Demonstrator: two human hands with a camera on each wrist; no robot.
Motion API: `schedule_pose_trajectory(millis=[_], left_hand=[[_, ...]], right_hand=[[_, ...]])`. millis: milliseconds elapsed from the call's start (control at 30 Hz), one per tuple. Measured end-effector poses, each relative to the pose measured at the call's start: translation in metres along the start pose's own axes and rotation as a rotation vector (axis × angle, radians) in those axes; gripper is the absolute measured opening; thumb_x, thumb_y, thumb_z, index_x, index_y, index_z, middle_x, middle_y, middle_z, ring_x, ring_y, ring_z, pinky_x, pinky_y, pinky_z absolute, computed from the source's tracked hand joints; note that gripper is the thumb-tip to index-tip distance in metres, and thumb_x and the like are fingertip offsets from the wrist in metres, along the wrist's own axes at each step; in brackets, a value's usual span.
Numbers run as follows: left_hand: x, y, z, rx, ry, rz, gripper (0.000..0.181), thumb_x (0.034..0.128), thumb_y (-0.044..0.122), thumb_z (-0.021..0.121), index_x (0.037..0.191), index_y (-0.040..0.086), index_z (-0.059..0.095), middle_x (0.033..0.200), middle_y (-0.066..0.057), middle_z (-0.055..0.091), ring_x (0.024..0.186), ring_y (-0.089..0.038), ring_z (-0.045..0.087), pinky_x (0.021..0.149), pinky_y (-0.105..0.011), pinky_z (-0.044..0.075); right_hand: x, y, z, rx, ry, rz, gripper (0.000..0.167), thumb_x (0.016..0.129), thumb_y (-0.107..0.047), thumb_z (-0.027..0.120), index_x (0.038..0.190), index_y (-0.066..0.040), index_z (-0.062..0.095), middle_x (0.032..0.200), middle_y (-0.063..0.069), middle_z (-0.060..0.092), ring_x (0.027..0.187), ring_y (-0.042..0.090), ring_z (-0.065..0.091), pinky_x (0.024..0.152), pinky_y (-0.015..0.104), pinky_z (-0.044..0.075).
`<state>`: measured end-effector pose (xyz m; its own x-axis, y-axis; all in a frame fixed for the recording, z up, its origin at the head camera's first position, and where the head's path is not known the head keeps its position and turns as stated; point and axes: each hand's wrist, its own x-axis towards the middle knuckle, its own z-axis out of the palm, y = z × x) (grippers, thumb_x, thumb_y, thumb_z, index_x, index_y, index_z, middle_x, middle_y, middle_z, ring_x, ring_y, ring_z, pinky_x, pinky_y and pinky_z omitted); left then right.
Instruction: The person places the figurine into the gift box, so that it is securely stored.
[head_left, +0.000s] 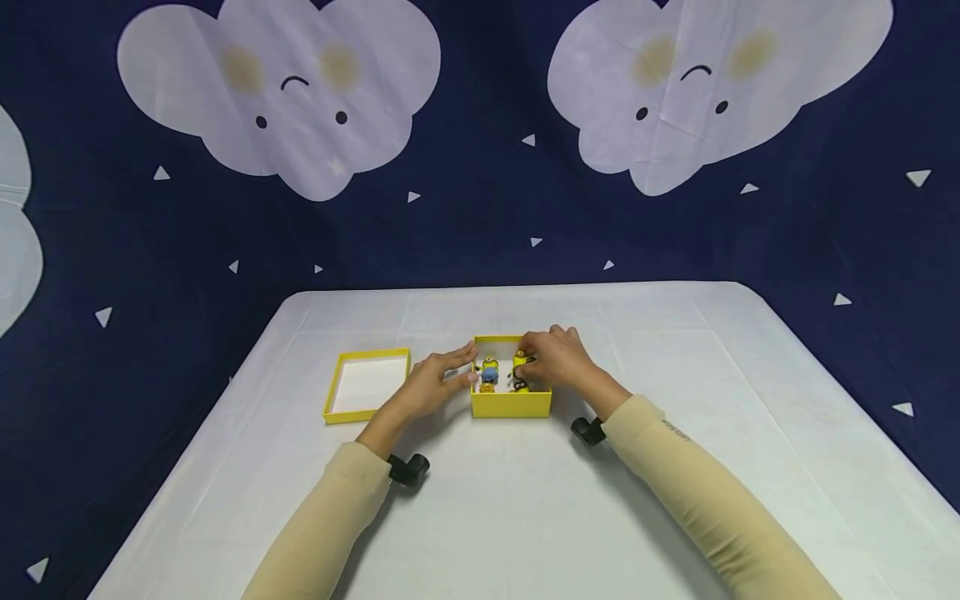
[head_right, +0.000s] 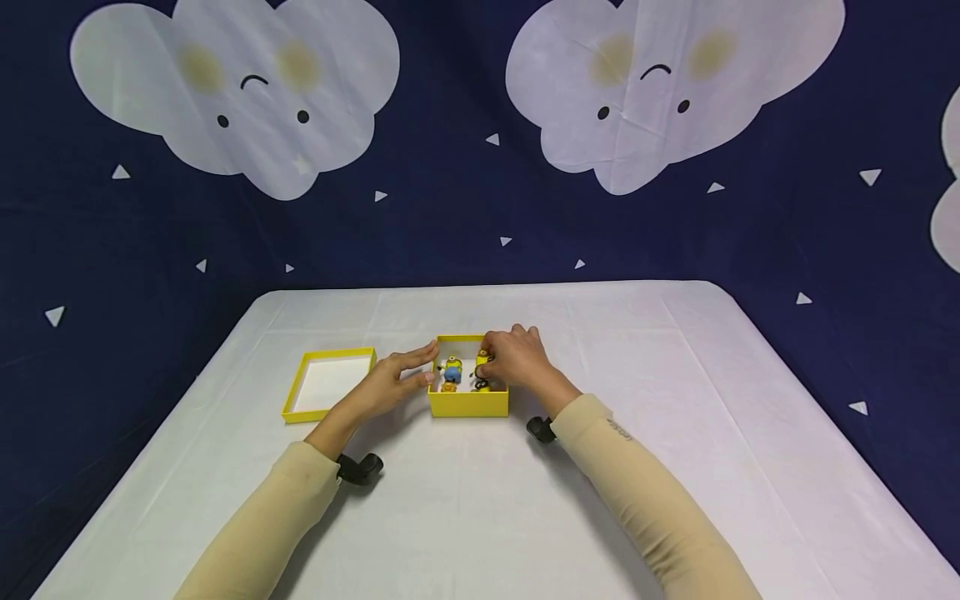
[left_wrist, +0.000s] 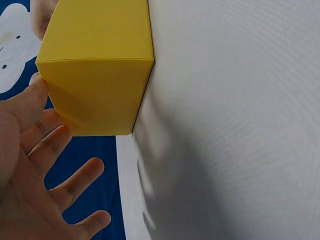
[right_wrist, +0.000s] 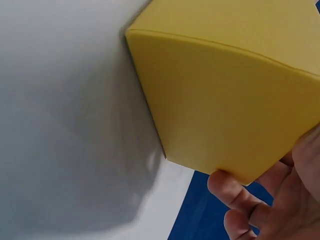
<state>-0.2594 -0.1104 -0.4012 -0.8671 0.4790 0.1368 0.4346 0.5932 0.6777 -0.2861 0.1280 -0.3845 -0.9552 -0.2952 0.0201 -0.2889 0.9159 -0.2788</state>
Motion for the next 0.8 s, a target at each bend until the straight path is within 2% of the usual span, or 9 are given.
schedule_pose_trajectory(millis=[467, 800], left_hand=[[-0.0008, 0.0016, -0.0001, -0.004, -0.002, -0.016, 0.052, 0.0926, 0.029, 0.059, 0.140, 0.012, 0.045, 0.152, 0.003, 0.035, 0.140, -0.030, 0.033, 0.113, -0.053, 0.029], [-0.0009, 0.0022, -0.0004, 0.000, -0.004, -0.025, 0.051, 0.0931, 0.029, 0.059, 0.140, 0.013, 0.045, 0.152, 0.005, 0.034, 0.140, -0.029, 0.033, 0.113, -0.053, 0.029]], right_hand=[[0.0025, -0.0032, -0.0031, -0.065, -0.079, 0.017, 0.036, 0.080, -0.040, 0.073, 0.107, -0.017, 0.066, 0.102, -0.004, 0.069, 0.089, 0.018, 0.051, 0.078, 0.035, 0.032], [0.0014, -0.0047, -0.0038, -0.093, -0.081, -0.008, 0.034, 0.082, -0.038, 0.072, 0.108, -0.017, 0.066, 0.104, -0.004, 0.071, 0.090, 0.019, 0.052, 0.078, 0.036, 0.033]])
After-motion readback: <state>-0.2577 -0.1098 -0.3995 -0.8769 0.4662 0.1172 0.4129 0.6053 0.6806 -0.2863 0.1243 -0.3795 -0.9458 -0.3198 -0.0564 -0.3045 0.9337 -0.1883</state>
